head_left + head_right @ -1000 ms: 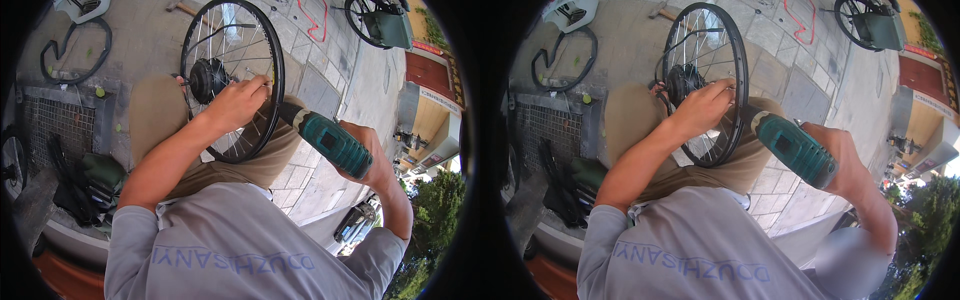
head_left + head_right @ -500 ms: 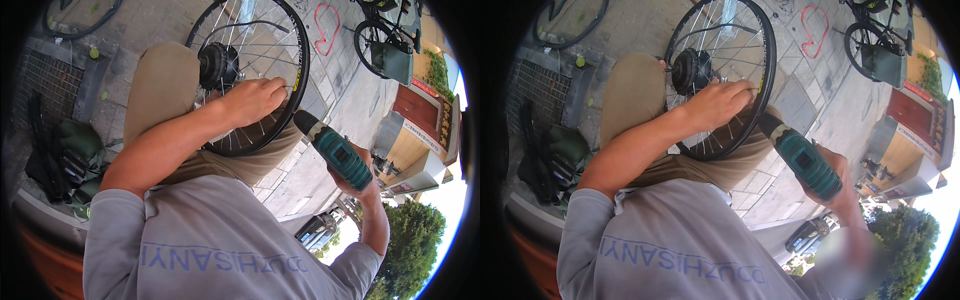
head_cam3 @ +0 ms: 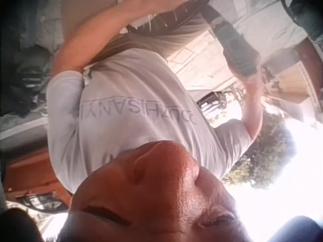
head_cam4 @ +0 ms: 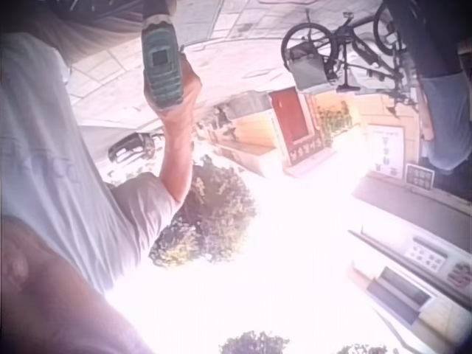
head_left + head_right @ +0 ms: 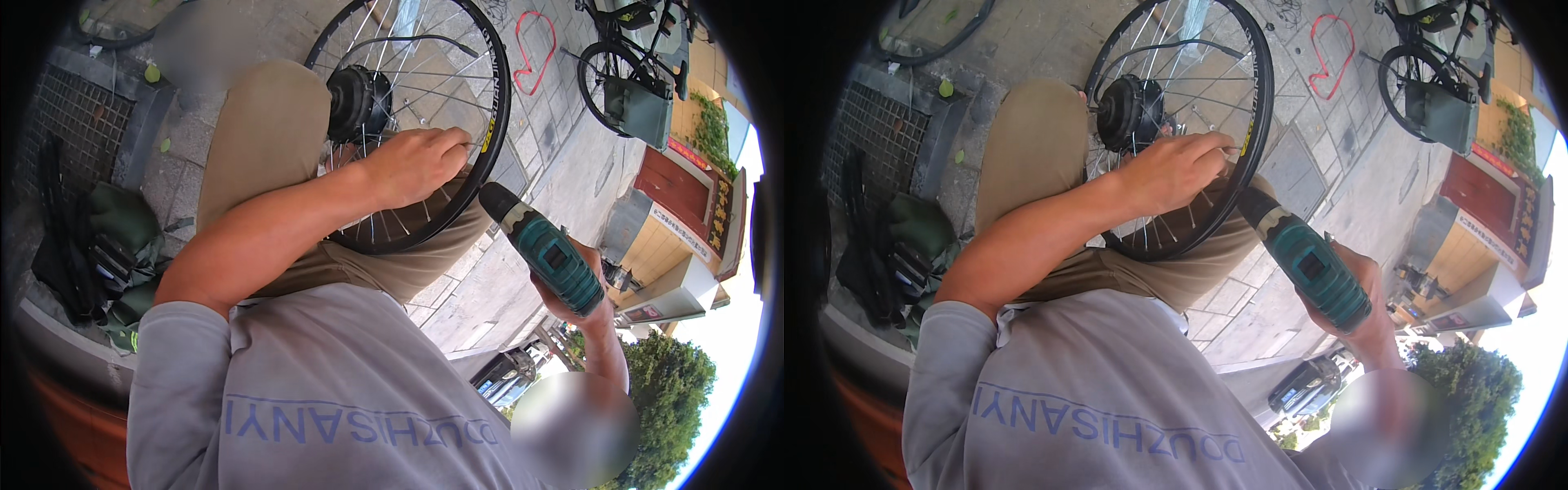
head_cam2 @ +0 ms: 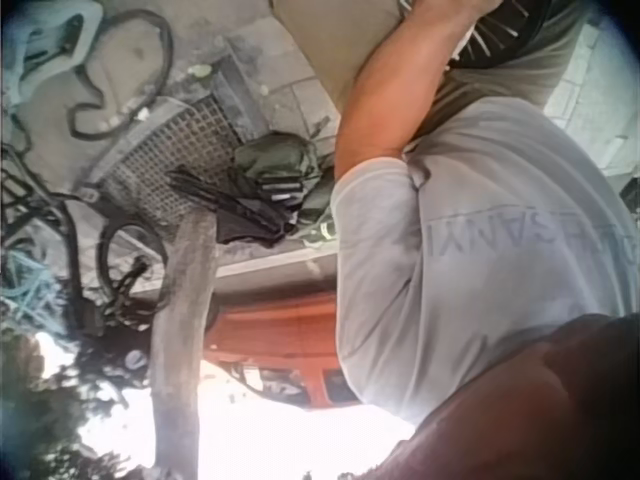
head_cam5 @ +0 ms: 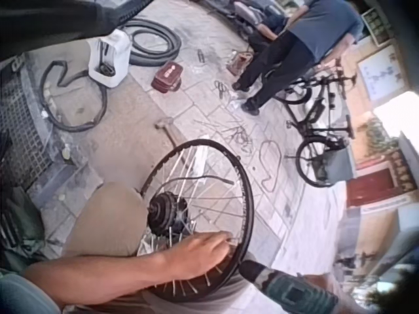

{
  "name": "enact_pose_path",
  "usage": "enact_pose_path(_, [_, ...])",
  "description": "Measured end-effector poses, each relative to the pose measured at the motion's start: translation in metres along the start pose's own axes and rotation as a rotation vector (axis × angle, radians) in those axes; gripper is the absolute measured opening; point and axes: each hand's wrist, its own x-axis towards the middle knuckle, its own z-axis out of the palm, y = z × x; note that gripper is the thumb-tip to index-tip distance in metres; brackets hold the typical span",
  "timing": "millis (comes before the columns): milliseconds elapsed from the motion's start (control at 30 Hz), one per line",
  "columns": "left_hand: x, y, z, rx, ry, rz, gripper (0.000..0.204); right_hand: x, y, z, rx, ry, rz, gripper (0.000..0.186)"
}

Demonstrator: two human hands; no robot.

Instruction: The person uses a cordless drill to tighten the spokes of a bicycle wheel. They rotate the wheel and systematically tighten each spoke nipple while seated on the ground.

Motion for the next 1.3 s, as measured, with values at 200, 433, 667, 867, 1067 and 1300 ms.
enact_pose_path(200, [-0.001, 0.000, -0.003, -0.053, -0.034, -0.033, 0.017, 0.004, -0.007, -0.001, 0.058, -0.020, 0.083, 0.021])
enact_pose_path(433, [-0.001, -0.001, 0.000, -0.043, -0.025, -0.017, 0.018, -0.001, 0.006, 0.000, 0.008, -0.012, -0.017, 0.020])
enact_pose_path(667, [-0.002, -0.002, 0.000, -0.060, 0.005, -0.010, 0.015, 0.008, 0.004, -0.007, 0.001, -0.052, -0.002, 0.022])
enact_pose_path(867, [-0.003, -0.001, 0.000, -0.055, 0.021, -0.010, 0.015, 0.008, 0.006, -0.009, 0.014, -0.072, 0.011, 0.025])
enact_pose_path(1067, [0.012, 0.003, -0.026, -0.406, -0.179, -0.304, 0.038, 0.009, 0.009, -0.015, 0.024, -0.062, 0.017, 0.030])
enact_pose_path(1300, [0.052, -0.016, -0.046, -1.149, -0.305, -0.776, 0.031, 0.001, 0.002, -0.004, 0.019, 0.038, -0.016, 0.029])
